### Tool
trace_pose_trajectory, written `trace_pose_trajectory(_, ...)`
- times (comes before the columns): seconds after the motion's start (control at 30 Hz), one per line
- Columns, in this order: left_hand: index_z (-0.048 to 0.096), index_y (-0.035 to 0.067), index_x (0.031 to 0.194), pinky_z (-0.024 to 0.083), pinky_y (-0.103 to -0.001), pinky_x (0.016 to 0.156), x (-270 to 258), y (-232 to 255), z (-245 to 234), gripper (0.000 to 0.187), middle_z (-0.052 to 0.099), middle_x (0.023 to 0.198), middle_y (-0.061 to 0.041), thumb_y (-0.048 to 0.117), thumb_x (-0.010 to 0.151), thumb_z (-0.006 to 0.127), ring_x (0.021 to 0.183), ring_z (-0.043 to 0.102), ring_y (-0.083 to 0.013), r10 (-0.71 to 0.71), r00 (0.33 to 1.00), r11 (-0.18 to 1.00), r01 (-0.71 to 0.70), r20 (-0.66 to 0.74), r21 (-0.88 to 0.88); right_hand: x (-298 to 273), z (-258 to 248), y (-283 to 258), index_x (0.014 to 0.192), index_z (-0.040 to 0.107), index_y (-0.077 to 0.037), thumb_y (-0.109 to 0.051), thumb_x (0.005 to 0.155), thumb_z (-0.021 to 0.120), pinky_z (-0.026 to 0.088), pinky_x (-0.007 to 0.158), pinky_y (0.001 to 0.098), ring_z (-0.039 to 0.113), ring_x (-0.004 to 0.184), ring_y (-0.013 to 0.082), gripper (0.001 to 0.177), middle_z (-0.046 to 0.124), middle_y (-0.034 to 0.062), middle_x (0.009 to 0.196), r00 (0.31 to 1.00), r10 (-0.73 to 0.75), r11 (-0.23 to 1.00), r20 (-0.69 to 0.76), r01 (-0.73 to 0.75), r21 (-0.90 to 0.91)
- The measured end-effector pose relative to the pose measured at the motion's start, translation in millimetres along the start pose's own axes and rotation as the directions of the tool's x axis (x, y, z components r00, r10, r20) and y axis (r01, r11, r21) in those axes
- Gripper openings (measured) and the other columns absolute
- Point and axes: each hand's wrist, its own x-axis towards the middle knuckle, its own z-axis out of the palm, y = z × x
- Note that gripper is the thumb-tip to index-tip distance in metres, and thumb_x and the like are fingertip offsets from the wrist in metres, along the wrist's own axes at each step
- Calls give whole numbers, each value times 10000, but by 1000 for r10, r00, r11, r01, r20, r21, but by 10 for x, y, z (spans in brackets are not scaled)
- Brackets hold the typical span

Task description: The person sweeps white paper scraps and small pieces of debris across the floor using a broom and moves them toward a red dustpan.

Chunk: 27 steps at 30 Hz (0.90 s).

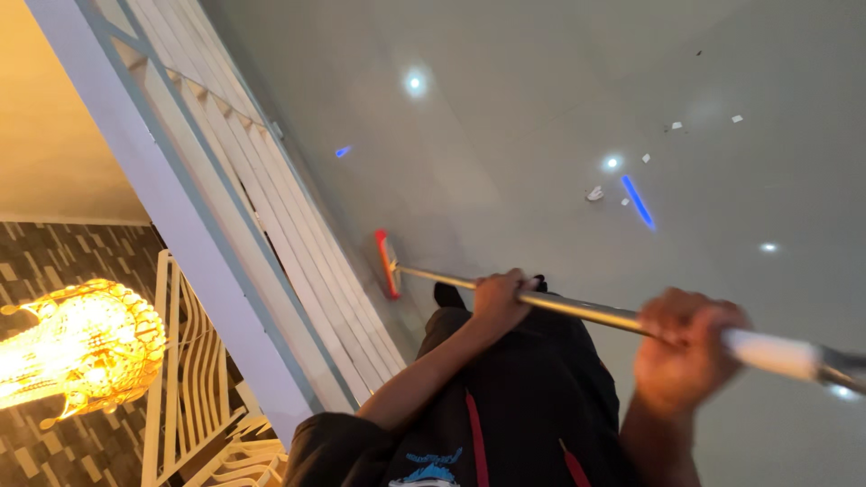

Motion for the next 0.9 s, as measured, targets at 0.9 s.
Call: trace_pose_trajectory(0.9, 661, 110, 1076, 391, -664, 959, 1300, 454, -54, 205, 676, 689, -95, 286, 1016, 575, 795, 688, -337, -131, 991, 988, 130, -9, -81, 1407, 145, 140, 681, 267, -130, -321, 1203, 442, 186, 460, 283, 134, 427, 100, 583, 223, -12, 494, 982, 85, 993, 169, -68, -100)
